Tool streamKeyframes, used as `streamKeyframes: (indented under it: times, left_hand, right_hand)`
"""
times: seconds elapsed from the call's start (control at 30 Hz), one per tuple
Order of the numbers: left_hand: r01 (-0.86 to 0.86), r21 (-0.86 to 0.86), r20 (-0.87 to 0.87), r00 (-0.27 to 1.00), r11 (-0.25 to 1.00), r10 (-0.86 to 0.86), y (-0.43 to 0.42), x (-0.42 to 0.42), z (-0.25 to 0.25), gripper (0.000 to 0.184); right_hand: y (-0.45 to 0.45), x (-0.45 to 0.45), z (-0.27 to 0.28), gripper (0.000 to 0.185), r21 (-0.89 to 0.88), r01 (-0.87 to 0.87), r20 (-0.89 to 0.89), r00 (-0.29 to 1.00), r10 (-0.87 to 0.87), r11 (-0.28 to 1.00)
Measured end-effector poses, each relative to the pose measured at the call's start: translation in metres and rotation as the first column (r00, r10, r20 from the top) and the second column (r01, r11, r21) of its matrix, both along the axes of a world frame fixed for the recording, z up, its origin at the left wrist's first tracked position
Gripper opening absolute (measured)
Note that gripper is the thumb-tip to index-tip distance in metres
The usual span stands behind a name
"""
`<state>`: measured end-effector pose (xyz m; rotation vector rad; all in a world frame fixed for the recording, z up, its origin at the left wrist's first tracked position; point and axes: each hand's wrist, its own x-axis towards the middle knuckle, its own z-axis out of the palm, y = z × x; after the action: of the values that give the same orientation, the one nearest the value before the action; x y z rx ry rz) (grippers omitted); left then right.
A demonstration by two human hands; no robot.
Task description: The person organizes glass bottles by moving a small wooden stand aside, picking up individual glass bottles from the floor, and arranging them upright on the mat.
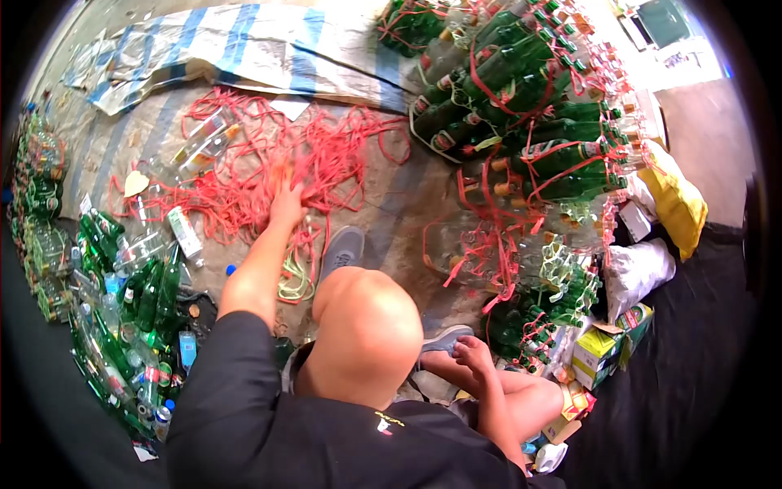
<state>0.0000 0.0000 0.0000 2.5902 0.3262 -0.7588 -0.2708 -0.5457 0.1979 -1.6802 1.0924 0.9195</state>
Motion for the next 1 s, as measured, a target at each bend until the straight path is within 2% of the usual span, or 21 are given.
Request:
streamKeyframes:
  times: [0.03, 0.07, 0.1, 0.17, 0.2, 0.23, 0.27, 0.3, 0.37, 0.43, 0.47, 0.53, 0.57, 0.67, 0.7, 0.77, 0.83, 0.87, 0.9, 0.97, 1.0]
  left_hand:
    - [0.009, -0.005, -0.01, 1.0, 1.0, -0.01, -0.002, -0.005, 0.002, 0.053]
    - [0.027, -0.009, 0.016, 1.0, 1.0, -0.027, 0.018, -0.027, -0.009, 0.045]
    - [0.046, -0.025, 0.16, 0.986, 0.999, -0.042, 0.017, 0.029, -0.03, 0.038]
    - [-0.2, -0.174, 0.48, 0.838, 0.964, 0.26, 0.076, 0.001, -0.075, 0.028]
    - [-0.415, -0.358, 0.214, 0.835, 0.836, 0.506, 0.113, -0.001, -0.058, 0.03]
    - [-0.432, -0.42, 0.248, 0.791, 0.798, 0.559, 0.167, 0.01, -0.067, 0.025]
    - [-0.494, -0.08, 0.434, 0.765, 0.866, 0.476, 0.216, 0.019, -0.062, 0.02]
    - [-0.673, -0.224, 0.481, 0.553, 0.705, 0.681, 0.279, 0.032, -0.061, 0.018]
    - [-0.6, -0.537, 0.339, 0.49, 0.593, 0.803, 0.345, 0.039, 0.024, 0.028]
    - [-0.58, -0.767, 0.135, 0.273, 0.275, 0.952, 0.459, 0.052, 0.051, 0.037]
    - [-0.935, -0.248, 0.41, 0.136, 0.254, 0.902, 0.464, 0.041, 0.119, 0.045]
    - [-0.929, -0.238, 0.461, 0.149, 0.284, 0.875, 0.479, 0.051, 0.145, 0.046]
    - [-0.874, -0.307, 0.523, 0.176, 0.377, 0.834, 0.488, 0.049, 0.146, 0.049]
    - [-0.47, -0.526, 0.69, 0.251, 0.709, 0.679, 0.501, 0.031, 0.14, 0.065]
    - [-0.579, -0.387, 0.727, 0.287, 0.718, 0.624, 0.471, 0.025, 0.138, 0.064]
    - [-0.775, 0.046, 0.777, 0.424, 0.63, 0.465, 0.377, 0.012, 0.127, 0.063]
    - [-0.756, 0.323, 0.783, 0.551, 0.569, 0.288, 0.284, -0.006, 0.109, 0.061]
    - [-0.745, 0.27, 0.666, 0.602, 0.61, 0.44, 0.207, -0.019, 0.148, 0.059]
    - [-0.688, 0.325, 0.715, 0.628, 0.649, 0.307, 0.151, -0.036, 0.158, 0.05]
    - [-0.519, 0.275, 0.677, 0.702, 0.809, 0.22, 0.114, -0.056, 0.095, 0.032]
    - [-0.453, 0.249, 0.465, 0.831, 0.856, 0.305, 0.064, -0.066, 0.126, 0.027]
  right_hand:
    - [0.006, -0.007, 0.005, 0.041, 0.033, 0.001, -0.01, 1.0, 0.0, 0.999]
    - [0.011, -0.011, 0.008, 0.04, 0.066, -0.003, -0.014, 1.0, 0.004, 0.998]
    - [-0.004, 0.039, -0.019, 0.039, 0.059, -0.038, 0.096, 0.995, 0.032, 0.998]
    - [0.005, 0.038, -0.001, 0.04, 0.063, -0.054, 0.109, 0.993, 0.047, 0.997]
    - [0.01, 0.036, 0.01, 0.038, 0.054, -0.028, 0.064, 0.998, 0.024, 0.998]
    - [0.007, 0.036, 0.007, 0.04, 0.056, -0.017, 0.083, 0.997, 0.012, 0.998]
    - [0.006, 0.038, 0.008, 0.04, 0.072, -0.014, 0.103, 0.995, 0.007, 0.997]
    - [0.006, 0.04, 0.012, 0.041, 0.078, -0.003, 0.126, 0.992, -0.006, 0.997]
    - [0.001, 0.039, 0.018, 0.042, 0.063, -0.009, 0.181, 0.984, -0.002, 0.998]
    - [0.001, 0.035, 0.03, 0.043, 0.029, -0.063, 0.156, 0.986, 0.058, 0.998]
    - [0.005, 0.034, 0.035, 0.043, 0.043, -0.043, 0.161, 0.986, 0.035, 0.998]
    - [0.005, 0.034, 0.028, 0.043, 0.048, -0.043, 0.168, 0.985, 0.035, 0.998]
    - [0.008, 0.031, 0.022, 0.044, 0.053, -0.055, 0.163, 0.986, 0.045, 0.997]
    - [0.019, 0.036, 0.024, 0.047, 0.114, -0.07, 0.131, 0.99, 0.055, 0.991]
    - [0.027, 0.036, 0.027, 0.042, 0.131, -0.011, 0.165, 0.986, -0.011, 0.991]
    - [0.034, 0.036, 0.032, 0.041, 0.089, -0.126, 0.178, 0.978, 0.109, 0.988]
    - [0.041, 0.038, 0.048, 0.04, 0.066, -0.204, 0.219, 0.958, 0.185, 0.977]
    - [0.042, 0.038, 0.056, 0.04, 0.062, -0.213, 0.232, 0.953, 0.194, 0.975]
    - [0.041, 0.037, 0.062, 0.039, 0.058, -0.223, 0.244, 0.948, 0.203, 0.973]
    - [0.039, 0.039, 0.08, 0.041, 0.047, -0.215, 0.278, 0.941, 0.194, 0.975]
    - [0.033, 0.039, 0.086, 0.042, 0.038, -0.19, 0.307, 0.936, 0.17, 0.981]
